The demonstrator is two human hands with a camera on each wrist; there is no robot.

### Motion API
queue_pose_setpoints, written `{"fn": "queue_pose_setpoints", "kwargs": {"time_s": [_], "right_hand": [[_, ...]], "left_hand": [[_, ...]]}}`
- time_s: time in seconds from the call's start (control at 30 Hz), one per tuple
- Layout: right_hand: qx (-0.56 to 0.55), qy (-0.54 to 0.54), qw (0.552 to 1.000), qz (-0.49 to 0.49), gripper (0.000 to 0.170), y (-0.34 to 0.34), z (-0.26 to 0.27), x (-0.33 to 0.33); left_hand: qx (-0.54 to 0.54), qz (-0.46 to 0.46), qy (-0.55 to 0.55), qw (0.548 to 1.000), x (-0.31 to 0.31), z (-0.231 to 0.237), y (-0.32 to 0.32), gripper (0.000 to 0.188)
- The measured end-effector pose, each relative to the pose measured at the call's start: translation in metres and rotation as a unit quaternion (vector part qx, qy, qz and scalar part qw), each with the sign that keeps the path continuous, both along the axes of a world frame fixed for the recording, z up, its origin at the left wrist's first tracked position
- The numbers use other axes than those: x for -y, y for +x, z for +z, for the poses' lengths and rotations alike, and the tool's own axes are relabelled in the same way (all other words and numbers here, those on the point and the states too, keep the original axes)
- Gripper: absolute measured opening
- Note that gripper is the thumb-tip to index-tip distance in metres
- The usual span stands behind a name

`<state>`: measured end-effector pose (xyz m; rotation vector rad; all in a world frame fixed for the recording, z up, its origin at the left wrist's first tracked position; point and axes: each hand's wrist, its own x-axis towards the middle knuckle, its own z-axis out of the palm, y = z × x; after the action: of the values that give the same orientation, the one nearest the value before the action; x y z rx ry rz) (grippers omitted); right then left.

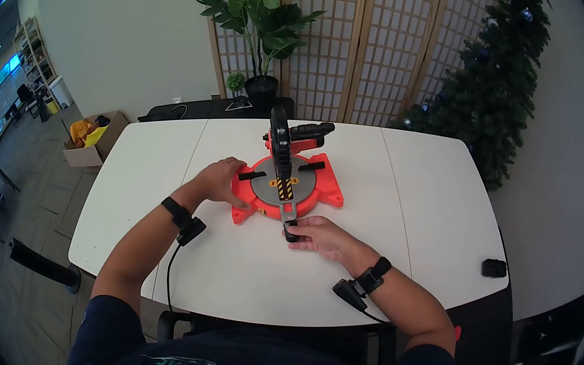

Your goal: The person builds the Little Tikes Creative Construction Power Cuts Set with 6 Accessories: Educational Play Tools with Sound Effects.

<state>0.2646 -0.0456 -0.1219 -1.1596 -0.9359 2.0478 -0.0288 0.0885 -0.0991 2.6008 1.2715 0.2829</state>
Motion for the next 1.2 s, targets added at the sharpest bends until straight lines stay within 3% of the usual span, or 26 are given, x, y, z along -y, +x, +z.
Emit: {"fn": "queue_pose_setpoints", "kwargs": {"time_s": [0.17, 0.67, 0.77, 0.83, 0.97, 1.03, 1.2], "right_hand": [[0.02, 0.027, 0.999, 0.006, 0.026, 0.0, -0.003, 0.001], [-0.054, -0.018, 0.998, -0.028, 0.024, -0.003, 0.001, 0.005], [0.028, 0.003, 0.998, -0.057, 0.03, -0.009, 0.008, 0.011], [0.16, 0.066, 0.985, 0.024, 0.04, -0.005, 0.013, 0.008], [0.224, 0.108, 0.967, 0.057, 0.045, 0.001, 0.008, 0.001], [0.324, 0.158, 0.929, 0.086, 0.046, -0.001, 0.013, 0.001], [0.428, 0.188, 0.876, 0.118, 0.046, -0.007, 0.015, 0.001]], "left_hand": [[0.003, 0.001, -0.003, 1.0, 0.0, 0.001, 0.0, 0.111], [-0.013, 0.014, -0.011, 1.0, 0.003, 0.007, 0.003, 0.111], [-0.028, 0.031, -0.058, 0.997, 0.008, 0.016, 0.006, 0.112], [-0.032, 0.036, -0.051, 0.998, 0.009, 0.016, 0.007, 0.112], [-0.032, 0.034, -0.051, 0.998, 0.011, 0.017, 0.009, 0.112], [-0.036, 0.038, -0.044, 0.998, 0.01, 0.015, 0.01, 0.113], [-0.049, 0.031, -0.032, 0.998, 0.012, 0.013, 0.012, 0.114]]}}
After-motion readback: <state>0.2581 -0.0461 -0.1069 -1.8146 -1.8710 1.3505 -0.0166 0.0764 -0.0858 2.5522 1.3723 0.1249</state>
